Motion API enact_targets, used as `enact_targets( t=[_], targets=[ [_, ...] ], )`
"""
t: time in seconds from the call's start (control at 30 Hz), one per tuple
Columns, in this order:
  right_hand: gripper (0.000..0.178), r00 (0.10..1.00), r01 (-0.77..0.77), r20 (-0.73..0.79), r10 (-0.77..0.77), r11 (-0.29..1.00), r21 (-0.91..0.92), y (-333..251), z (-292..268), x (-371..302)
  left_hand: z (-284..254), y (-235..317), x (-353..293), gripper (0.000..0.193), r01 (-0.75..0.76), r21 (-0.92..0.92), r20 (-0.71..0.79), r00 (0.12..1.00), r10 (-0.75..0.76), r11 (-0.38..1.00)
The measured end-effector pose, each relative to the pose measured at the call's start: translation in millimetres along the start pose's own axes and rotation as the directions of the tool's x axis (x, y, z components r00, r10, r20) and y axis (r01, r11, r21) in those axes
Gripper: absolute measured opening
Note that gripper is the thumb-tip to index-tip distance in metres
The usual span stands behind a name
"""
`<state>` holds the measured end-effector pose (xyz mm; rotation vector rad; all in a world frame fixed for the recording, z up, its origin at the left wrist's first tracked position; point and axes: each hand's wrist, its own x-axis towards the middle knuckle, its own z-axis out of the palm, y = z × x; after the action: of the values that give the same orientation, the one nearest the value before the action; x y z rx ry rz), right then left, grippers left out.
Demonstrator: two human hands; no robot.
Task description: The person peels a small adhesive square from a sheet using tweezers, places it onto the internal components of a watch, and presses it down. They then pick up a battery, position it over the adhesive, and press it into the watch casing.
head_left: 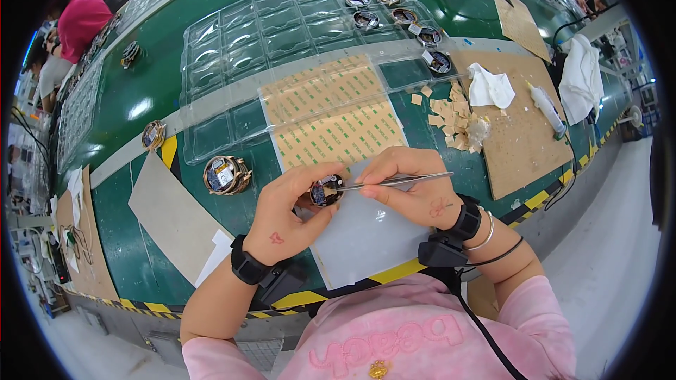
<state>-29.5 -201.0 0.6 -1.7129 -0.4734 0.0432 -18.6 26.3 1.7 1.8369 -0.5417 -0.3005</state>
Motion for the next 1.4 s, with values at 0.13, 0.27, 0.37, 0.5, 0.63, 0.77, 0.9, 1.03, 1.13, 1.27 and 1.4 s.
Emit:
enact_targets(
  t=[0.13, 0.27, 0.37, 0.5, 0.63, 0.77, 0.9, 1.03, 1.13, 1.27, 1.4],
  targets=[
    [0.009, 0.996, -0.083, -0.025, 0.087, 0.988, 0.128, -6, -12, -4, 5, -1, 4, 0.05, 0.022, -0.033, -0.003, 1.0, -0.022, 0.999],
    [0.009, 0.933, -0.098, -0.342, 0.111, 0.994, 0.055, -9, -30, -3, 3, -2, -1, 0.049, 0.069, -0.086, -0.036, 0.997, -0.072, 0.994],
    [0.01, 0.887, -0.186, -0.441, 0.139, 0.98, -0.065, -16, -53, -10, 1, 1, -2, 0.049, 0.123, -0.108, -0.03, 0.991, -0.127, 0.986],
    [0.013, 0.885, -0.301, -0.461, 0.071, 0.843, -0.447, -18, -68, -16, 2, 2, -1, 0.049, 0.124, -0.105, -0.017, 0.992, -0.126, 0.987],
    [0.012, 0.87, -0.326, -0.492, -0.013, 0.734, -0.595, -16, -71, -22, -1, 2, -1, 0.05, 0.121, -0.086, 0.002, 0.993, -0.121, 0.989],
    [0.01, 0.84, -0.26, -0.54, -0.062, 0.827, -0.499, -28, -61, -27, -2, 1, -4, 0.05, 0.148, -0.105, -0.03, 0.988, -0.152, 0.983],
    [0.012, 0.918, 0.024, -0.341, -0.202, 0.887, -0.461, -28, -50, -14, 2, 4, 1, 0.05, 0.069, -0.104, -0.068, 0.995, -0.076, 0.992],
    [0.02, 0.954, 0.291, 0.084, -0.288, 0.821, -0.492, -26, -20, 13, 4, -1, 0, 0.055, 0.096, -0.221, -0.076, 0.99, -0.115, 0.97],
    [0.021, 0.948, 0.319, 0.184, -0.26, 0.774, -0.547, -27, 18, 28, 2, -4, -2, 0.061, 0.108, -0.212, -0.046, 0.992, -0.12, 0.971],
    [0.025, 0.93, 0.367, 0.265, -0.254, 0.653, -0.663, -25, 42, 33, -6, -2, -4, 0.066, 0.018, -0.187, 0.001, 1.0, -0.018, 0.982],
    [0.028, 0.946, 0.324, 0.241, -0.217, 0.589, -0.74, -24, 49, 31, -6, -6, -4, 0.069, -0.018, -0.216, 0.011, 1.0, 0.02, 0.976]
  ],
)
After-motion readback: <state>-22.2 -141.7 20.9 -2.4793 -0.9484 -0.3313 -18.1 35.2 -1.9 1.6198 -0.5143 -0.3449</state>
